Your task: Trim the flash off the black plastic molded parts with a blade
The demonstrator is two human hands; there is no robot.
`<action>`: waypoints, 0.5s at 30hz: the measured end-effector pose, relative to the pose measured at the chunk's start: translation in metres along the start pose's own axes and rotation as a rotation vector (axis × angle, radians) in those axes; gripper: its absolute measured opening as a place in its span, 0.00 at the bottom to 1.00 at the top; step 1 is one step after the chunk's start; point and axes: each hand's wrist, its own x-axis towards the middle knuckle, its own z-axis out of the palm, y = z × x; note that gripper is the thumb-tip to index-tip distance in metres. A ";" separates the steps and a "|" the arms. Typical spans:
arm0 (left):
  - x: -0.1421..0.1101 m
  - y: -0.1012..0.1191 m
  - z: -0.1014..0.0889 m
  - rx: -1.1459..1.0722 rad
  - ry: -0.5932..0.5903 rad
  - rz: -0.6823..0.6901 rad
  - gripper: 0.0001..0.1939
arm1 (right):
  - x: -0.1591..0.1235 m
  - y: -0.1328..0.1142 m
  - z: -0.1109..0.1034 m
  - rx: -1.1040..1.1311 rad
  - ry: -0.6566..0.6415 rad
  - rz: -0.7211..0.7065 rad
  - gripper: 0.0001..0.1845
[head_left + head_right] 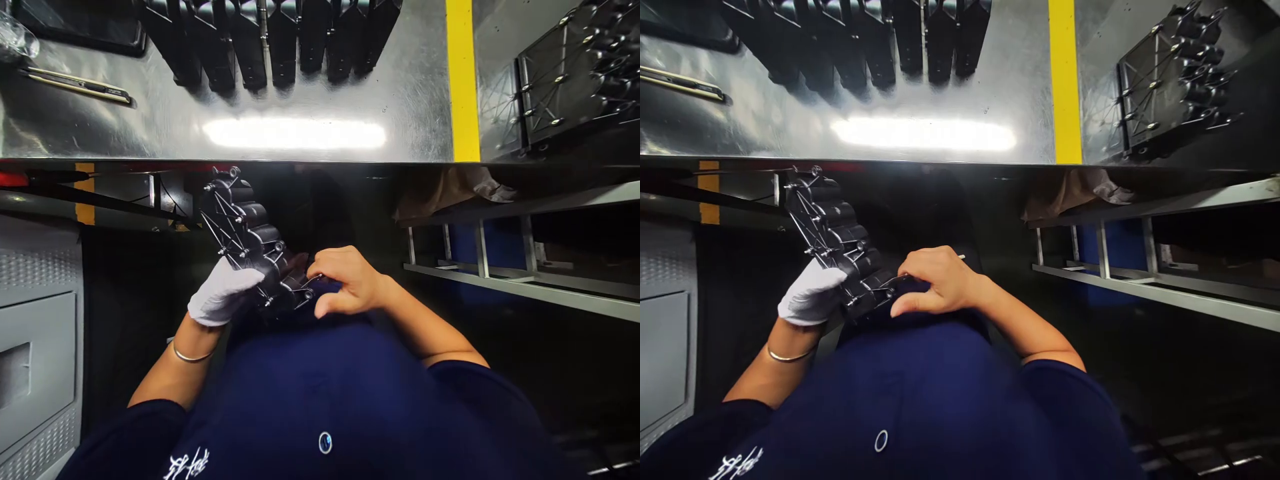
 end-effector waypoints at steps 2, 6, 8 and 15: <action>0.002 0.000 0.001 -0.007 -0.017 -0.017 0.27 | 0.001 -0.001 -0.002 -0.058 -0.070 -0.023 0.28; 0.002 -0.003 0.005 -0.046 -0.019 -0.060 0.27 | 0.002 0.001 -0.006 -0.105 -0.166 -0.035 0.30; 0.001 -0.005 0.006 -0.059 0.021 -0.063 0.27 | 0.003 0.002 -0.007 -0.137 -0.126 -0.068 0.30; 0.004 -0.011 0.009 -0.128 0.159 -0.098 0.23 | 0.007 0.003 -0.005 -0.308 0.063 -0.103 0.26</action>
